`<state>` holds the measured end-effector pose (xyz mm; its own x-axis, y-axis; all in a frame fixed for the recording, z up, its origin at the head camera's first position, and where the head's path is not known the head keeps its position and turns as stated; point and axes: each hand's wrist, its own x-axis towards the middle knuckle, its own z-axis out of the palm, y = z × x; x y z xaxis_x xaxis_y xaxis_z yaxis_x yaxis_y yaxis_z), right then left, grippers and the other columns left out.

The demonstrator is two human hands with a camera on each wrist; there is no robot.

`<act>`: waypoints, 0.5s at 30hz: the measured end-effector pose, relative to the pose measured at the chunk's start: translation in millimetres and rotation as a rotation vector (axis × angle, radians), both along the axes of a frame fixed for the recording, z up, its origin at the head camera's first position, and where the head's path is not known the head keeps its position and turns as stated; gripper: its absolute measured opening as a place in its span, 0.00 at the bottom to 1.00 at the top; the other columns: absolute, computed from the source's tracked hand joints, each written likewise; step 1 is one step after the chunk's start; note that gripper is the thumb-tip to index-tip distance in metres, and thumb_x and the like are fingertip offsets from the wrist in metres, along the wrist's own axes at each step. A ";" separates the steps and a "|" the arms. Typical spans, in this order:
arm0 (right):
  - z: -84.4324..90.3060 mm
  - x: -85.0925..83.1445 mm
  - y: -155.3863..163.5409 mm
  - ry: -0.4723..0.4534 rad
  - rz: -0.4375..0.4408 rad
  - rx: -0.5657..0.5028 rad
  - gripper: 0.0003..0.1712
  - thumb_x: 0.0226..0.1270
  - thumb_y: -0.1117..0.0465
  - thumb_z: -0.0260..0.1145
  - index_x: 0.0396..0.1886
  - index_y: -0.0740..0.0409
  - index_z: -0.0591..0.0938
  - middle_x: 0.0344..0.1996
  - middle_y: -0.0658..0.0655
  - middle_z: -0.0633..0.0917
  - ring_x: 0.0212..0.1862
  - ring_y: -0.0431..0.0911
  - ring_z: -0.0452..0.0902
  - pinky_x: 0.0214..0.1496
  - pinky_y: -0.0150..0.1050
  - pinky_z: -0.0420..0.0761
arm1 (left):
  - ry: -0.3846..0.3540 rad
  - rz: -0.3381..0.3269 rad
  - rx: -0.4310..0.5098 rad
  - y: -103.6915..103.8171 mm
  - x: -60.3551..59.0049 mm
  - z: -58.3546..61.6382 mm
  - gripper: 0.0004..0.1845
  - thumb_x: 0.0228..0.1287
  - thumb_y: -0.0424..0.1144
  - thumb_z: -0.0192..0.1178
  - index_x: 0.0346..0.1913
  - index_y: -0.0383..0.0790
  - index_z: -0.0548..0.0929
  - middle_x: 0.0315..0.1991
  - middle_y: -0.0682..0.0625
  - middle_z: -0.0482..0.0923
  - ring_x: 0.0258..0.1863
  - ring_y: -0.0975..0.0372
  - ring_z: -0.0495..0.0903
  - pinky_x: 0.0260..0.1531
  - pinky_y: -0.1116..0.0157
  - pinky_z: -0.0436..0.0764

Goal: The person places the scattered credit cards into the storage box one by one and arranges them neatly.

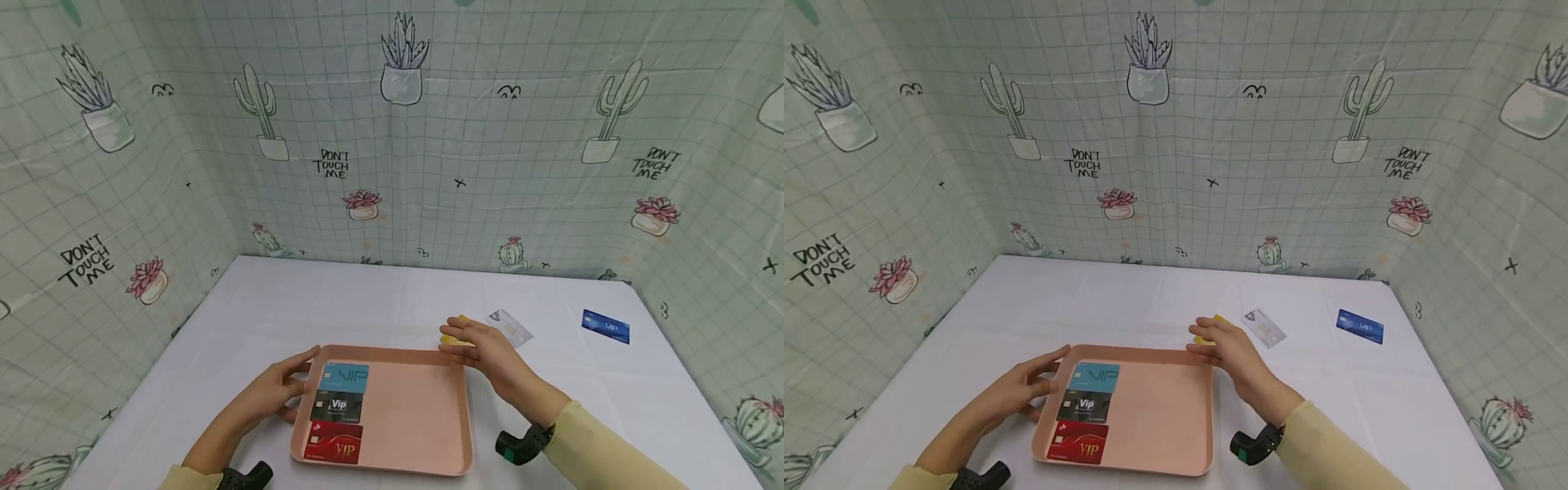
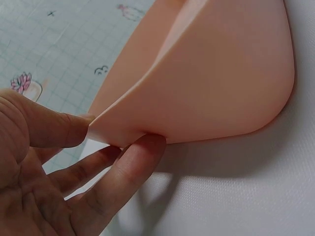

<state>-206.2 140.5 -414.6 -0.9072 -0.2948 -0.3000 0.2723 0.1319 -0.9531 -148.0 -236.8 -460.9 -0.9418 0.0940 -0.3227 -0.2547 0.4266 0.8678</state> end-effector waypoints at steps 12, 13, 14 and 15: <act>-8.4 -25.2 77.1 0.002 -0.104 0.362 0.35 0.83 0.50 0.47 0.80 0.66 0.60 0.77 0.70 0.65 0.73 0.63 0.70 0.76 0.59 0.69 | -0.006 0.013 -0.013 2.2 0.5 2.5 0.38 0.66 0.26 0.59 0.79 0.45 0.66 0.69 0.32 0.71 0.47 0.54 0.83 0.26 0.54 0.89; -9.8 -26.6 82.8 -0.001 -0.113 0.375 0.35 0.83 0.50 0.47 0.80 0.66 0.60 0.77 0.70 0.64 0.73 0.63 0.69 0.76 0.60 0.67 | -0.007 0.014 -0.016 2.5 0.4 2.4 0.38 0.66 0.26 0.59 0.79 0.46 0.66 0.69 0.32 0.71 0.47 0.54 0.83 0.26 0.54 0.89; -11.6 -27.8 88.2 -0.003 -0.120 0.387 0.36 0.84 0.50 0.47 0.80 0.67 0.59 0.78 0.71 0.62 0.73 0.64 0.68 0.77 0.60 0.66 | -0.008 0.016 -0.022 2.8 0.3 2.2 0.38 0.66 0.26 0.59 0.79 0.46 0.67 0.69 0.32 0.71 0.47 0.54 0.83 0.26 0.54 0.89; -13.6 -29.0 93.5 -0.004 -0.129 0.396 0.36 0.84 0.50 0.47 0.80 0.67 0.59 0.78 0.72 0.62 0.74 0.65 0.67 0.78 0.61 0.64 | -0.009 0.017 -0.027 3.1 0.2 2.0 0.38 0.66 0.26 0.59 0.79 0.46 0.67 0.69 0.32 0.71 0.47 0.54 0.83 0.26 0.54 0.89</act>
<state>-235.2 234.0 -428.2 -0.9277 -0.0402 -0.3712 0.3142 0.4528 -0.8344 -147.8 -233.7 -458.9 -0.9403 0.0688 -0.3334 -0.2700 0.4456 0.8535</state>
